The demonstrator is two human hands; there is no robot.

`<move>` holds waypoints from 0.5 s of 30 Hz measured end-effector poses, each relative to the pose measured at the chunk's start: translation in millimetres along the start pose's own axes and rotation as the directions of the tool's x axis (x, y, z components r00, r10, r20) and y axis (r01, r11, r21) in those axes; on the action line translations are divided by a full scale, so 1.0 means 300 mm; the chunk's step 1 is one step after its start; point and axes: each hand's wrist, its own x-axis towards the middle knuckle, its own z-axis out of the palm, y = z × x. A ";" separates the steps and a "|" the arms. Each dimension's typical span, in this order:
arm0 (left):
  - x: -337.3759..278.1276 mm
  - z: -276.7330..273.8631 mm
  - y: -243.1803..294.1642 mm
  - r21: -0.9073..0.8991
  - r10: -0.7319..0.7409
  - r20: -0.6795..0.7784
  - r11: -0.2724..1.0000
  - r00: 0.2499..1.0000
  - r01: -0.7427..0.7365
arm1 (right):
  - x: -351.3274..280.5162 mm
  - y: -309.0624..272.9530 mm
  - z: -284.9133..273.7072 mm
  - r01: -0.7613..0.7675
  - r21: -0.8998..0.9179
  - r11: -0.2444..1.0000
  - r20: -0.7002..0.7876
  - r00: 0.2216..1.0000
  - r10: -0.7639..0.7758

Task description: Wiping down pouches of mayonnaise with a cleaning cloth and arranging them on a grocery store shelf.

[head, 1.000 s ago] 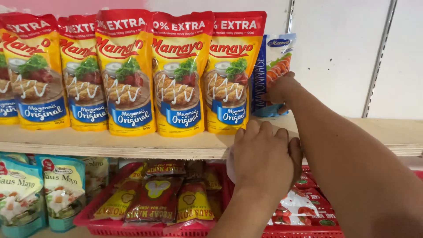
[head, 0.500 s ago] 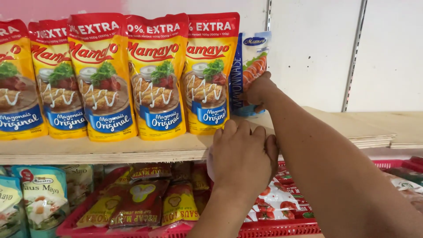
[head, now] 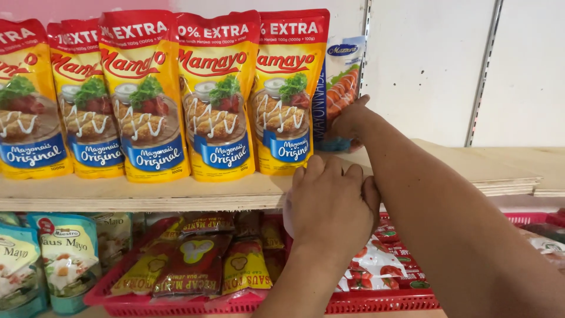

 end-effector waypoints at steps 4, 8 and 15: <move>-0.004 0.016 -0.007 -0.013 0.039 -0.076 0.999 0.996 -0.041 | 0.009 0.036 0.014 0.043 -0.060 0.997 -0.015 0.999 -0.044; -0.007 0.018 -0.010 -0.029 0.057 -0.107 0.998 0.993 -0.060 | -0.016 0.042 -0.002 0.045 -0.014 0.999 -0.008 0.999 -0.045; -0.007 0.006 -0.006 -0.008 0.055 -0.099 0.998 0.994 -0.056 | -0.129 0.009 -0.027 -0.148 0.426 0.892 0.080 0.989 0.126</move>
